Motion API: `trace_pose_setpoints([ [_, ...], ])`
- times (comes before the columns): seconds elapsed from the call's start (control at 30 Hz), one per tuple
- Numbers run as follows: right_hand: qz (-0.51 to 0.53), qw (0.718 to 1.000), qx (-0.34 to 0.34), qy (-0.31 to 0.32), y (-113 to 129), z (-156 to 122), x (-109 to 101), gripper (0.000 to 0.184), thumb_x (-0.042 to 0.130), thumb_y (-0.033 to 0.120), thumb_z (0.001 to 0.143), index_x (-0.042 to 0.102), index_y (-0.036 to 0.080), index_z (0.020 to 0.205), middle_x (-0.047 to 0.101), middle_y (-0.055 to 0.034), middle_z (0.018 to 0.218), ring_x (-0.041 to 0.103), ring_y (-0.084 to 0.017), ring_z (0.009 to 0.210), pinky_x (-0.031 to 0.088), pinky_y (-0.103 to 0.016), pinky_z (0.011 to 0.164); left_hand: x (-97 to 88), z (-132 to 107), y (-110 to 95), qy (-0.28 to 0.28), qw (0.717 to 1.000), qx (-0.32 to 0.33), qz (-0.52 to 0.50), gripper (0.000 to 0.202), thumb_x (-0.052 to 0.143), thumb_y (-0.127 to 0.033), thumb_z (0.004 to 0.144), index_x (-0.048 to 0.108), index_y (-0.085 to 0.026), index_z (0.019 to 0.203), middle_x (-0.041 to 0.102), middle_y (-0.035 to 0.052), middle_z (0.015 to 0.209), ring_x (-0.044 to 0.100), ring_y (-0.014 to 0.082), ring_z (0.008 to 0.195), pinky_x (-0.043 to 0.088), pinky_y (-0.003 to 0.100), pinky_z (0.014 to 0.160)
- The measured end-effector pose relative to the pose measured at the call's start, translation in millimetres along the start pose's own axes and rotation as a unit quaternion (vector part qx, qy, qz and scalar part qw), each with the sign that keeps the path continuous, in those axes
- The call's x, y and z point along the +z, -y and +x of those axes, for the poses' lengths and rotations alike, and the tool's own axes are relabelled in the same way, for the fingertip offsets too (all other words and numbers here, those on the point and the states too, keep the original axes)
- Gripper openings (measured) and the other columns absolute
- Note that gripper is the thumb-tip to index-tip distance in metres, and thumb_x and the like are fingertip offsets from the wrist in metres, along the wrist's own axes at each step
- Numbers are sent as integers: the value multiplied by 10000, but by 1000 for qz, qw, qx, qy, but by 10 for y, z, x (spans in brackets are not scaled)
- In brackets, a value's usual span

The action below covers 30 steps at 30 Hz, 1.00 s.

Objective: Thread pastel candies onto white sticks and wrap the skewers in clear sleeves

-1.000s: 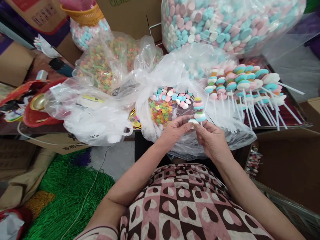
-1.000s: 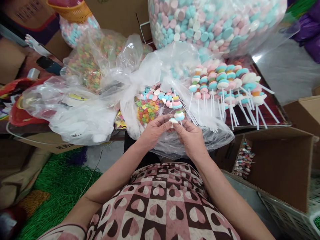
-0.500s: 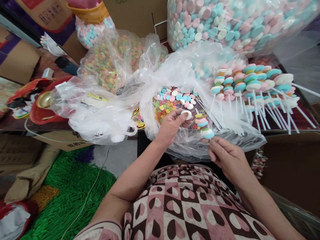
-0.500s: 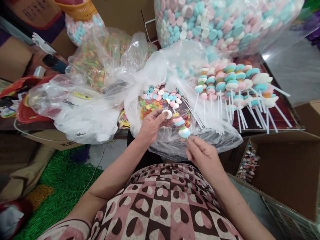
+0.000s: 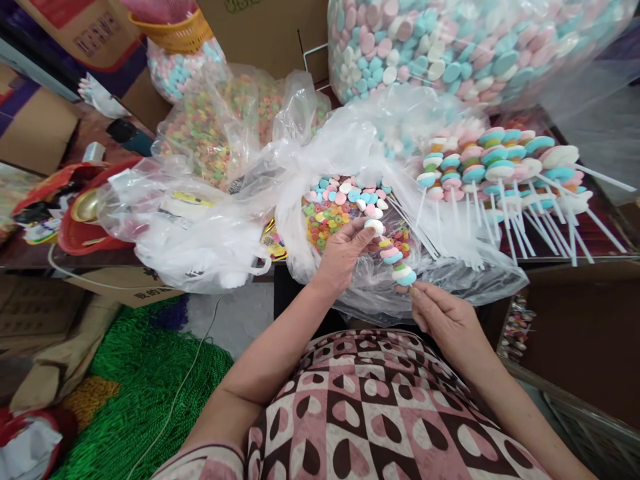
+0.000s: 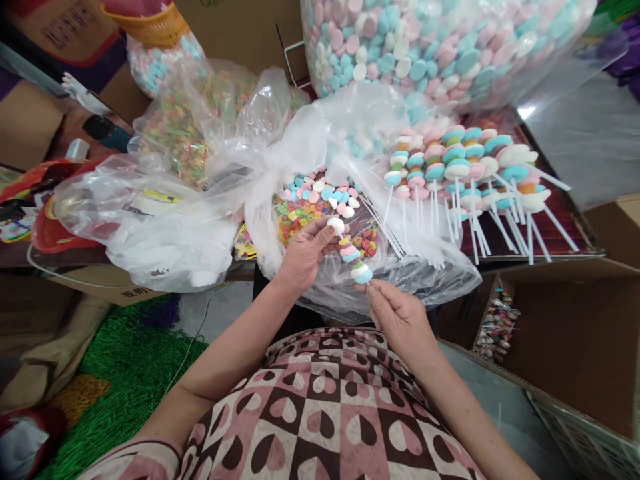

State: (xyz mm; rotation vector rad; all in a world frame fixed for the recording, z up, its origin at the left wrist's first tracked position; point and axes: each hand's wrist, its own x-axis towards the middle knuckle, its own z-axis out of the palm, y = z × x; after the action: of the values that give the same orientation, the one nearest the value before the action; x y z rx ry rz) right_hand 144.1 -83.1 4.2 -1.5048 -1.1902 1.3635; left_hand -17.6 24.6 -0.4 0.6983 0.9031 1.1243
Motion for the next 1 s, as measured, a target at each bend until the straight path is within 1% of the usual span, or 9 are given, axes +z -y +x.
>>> trace_pose_setpoints([
  [0.2,-2,1000,8,5,-41,0,11,379,549,476,889,731,160,992,395,50,492,349,-119,457,255,-261,455,-31,-14,38,24,998,20,46,444,828,-446,689,699,-185,1025,722,25,897,692,156,808,567,343,808],
  [0.33,-15,1000,12,12,-55,11,-30,388,555,483,881,748,163,986,378,46,507,319,-116,462,232,-253,438,-76,-24,61,18,986,94,134,386,788,-437,743,707,-209,1043,734,24,935,694,161,889,554,325,850],
  [0.4,-28,1000,9,8,-41,11,-49,376,565,478,872,762,169,953,397,36,520,322,-117,467,239,-251,435,-99,-38,68,12,965,149,214,344,754,-438,782,714,-219,1044,742,29,998,694,163,927,548,318,876],
  [0.5,-36,999,12,6,-2,-6,-43,379,570,483,865,772,169,930,414,23,540,324,-119,481,248,-250,438,-124,-61,67,9,915,226,334,292,681,-440,855,717,-224,1047,755,33,1006,705,161,914,556,308,869],
  [0.57,-34,999,22,11,22,-26,-28,391,576,494,861,768,162,935,407,22,554,314,-116,494,238,-245,439,-134,-68,53,20,881,268,389,276,624,-424,902,712,-221,1066,761,42,1006,713,164,919,565,306,862],
  [0.73,16,997,74,32,49,-35,-58,538,562,608,840,733,118,983,286,65,509,217,-97,468,151,-240,439,-148,-64,10,65,803,349,479,237,560,-328,948,703,-201,1089,770,59,1027,723,160,948,572,278,861],
  [0.8,20,997,72,30,57,-9,-81,575,541,637,846,721,110,986,255,77,501,204,-95,457,140,-243,439,-142,-61,25,60,790,358,493,240,543,-309,958,698,-196,1102,774,61,1026,730,157,937,579,270,852],
  [0.87,3,999,46,20,64,23,-68,558,529,634,857,722,119,955,285,67,512,230,-100,466,159,-246,441,-131,-59,58,32,784,361,504,256,521,-313,969,692,-195,1119,776,62,1029,735,159,923,588,268,829],
  [1.0,-16,1000,6,16,66,82,96,518,508,617,868,711,141,838,348,44,546,267,-107,500,204,-251,458,-119,-54,100,0,762,395,513,289,478,-299,989,672,-183,1168,772,68,1038,735,151,906,590,258,817],
])
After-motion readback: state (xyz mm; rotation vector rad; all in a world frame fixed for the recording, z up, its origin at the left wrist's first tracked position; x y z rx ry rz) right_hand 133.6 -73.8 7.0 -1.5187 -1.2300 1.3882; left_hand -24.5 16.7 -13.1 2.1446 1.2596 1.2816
